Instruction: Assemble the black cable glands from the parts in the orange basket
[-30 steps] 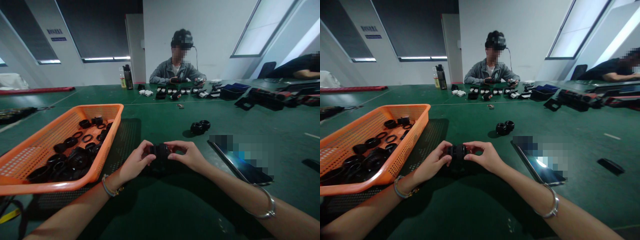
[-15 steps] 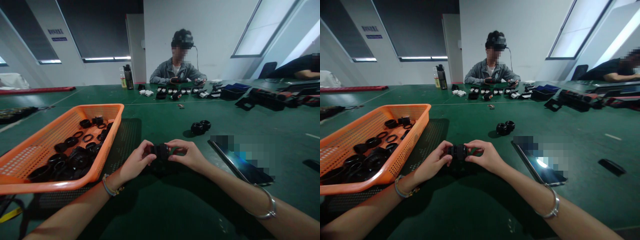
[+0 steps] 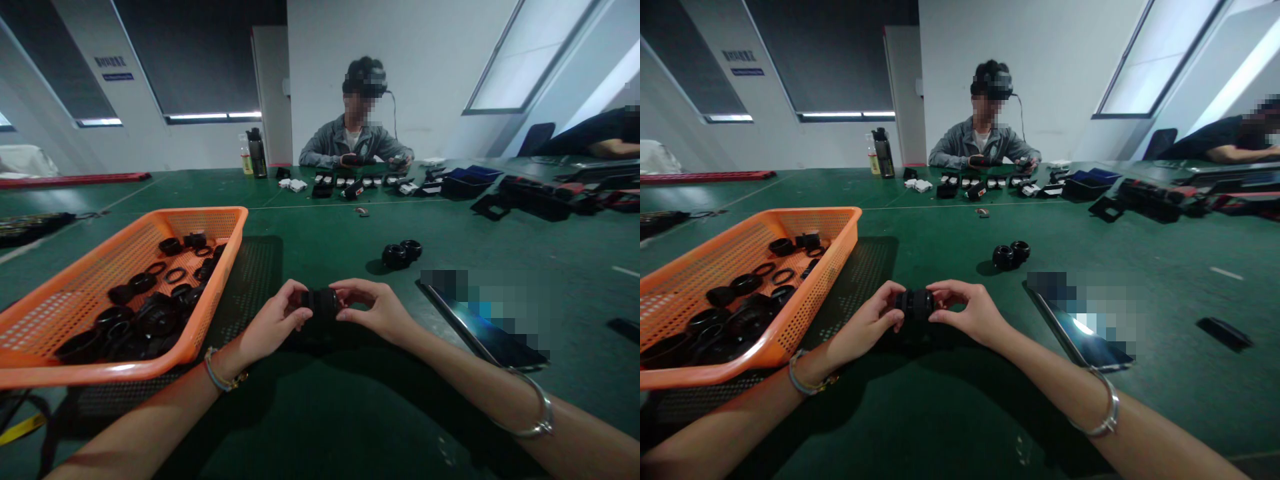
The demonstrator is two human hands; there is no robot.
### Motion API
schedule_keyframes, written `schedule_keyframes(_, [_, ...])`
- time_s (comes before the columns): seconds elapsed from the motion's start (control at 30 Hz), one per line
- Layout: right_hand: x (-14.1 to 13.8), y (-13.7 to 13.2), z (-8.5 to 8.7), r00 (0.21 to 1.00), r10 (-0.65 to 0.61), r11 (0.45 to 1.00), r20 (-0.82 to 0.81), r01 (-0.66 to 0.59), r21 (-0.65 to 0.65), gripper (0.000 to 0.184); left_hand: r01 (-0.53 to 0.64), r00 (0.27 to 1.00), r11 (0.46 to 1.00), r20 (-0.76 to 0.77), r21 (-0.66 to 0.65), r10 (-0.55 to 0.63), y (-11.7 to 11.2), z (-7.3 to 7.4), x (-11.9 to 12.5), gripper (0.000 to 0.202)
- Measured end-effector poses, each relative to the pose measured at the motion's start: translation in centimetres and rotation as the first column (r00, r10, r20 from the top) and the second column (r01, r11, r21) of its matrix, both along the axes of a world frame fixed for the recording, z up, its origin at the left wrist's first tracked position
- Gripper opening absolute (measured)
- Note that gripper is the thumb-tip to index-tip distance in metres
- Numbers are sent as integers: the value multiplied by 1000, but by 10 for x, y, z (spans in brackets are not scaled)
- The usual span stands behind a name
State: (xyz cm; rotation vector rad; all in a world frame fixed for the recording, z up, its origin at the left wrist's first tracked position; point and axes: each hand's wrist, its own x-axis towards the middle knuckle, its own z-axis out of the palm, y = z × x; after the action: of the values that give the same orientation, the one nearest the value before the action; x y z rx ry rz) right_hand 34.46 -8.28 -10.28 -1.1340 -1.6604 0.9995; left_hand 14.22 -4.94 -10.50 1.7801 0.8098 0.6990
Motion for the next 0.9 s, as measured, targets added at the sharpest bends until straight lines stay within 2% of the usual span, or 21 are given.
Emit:
schedule_keyframes(0.23, [-1, -1, 6, 1000, -16, 998, 20, 17, -58, 34, 19, 1000, 1000, 2, 16, -19, 1, -2, -1, 17])
schedule_keyframes(0.47, [-3, -1, 4, 1000, 0, 994, -20, -3, -105, 27, 25, 1000, 1000, -16, 14, -25, 1, -2, -1, 18])
schedule_keyframes(0.63, [0, 0, 4, 999, 36, 998, 37, -34, -54, 35, 24, 1000, 1000, 3, 1, -24, 2, -5, -2, 17])
schedule_keyframes(0.73, [1, 1, 3, 997, 26, 1000, 73, -25, -8, 33, 29, 1000, 1000, 11, -4, -29, 3, -6, -1, 18])
schedule_keyframes(0.83, [0, 1, 2, 998, 23, 1000, 62, -22, -12, 32, 28, 1000, 1000, 10, -7, -28, 4, -6, 0, 18])
schedule_keyframes(0.9, [-2, 0, 1, 1000, 10, 1000, 25, -9, -27, 39, 26, 1000, 1000, 14, -15, -26, 3, -5, 0, 18])
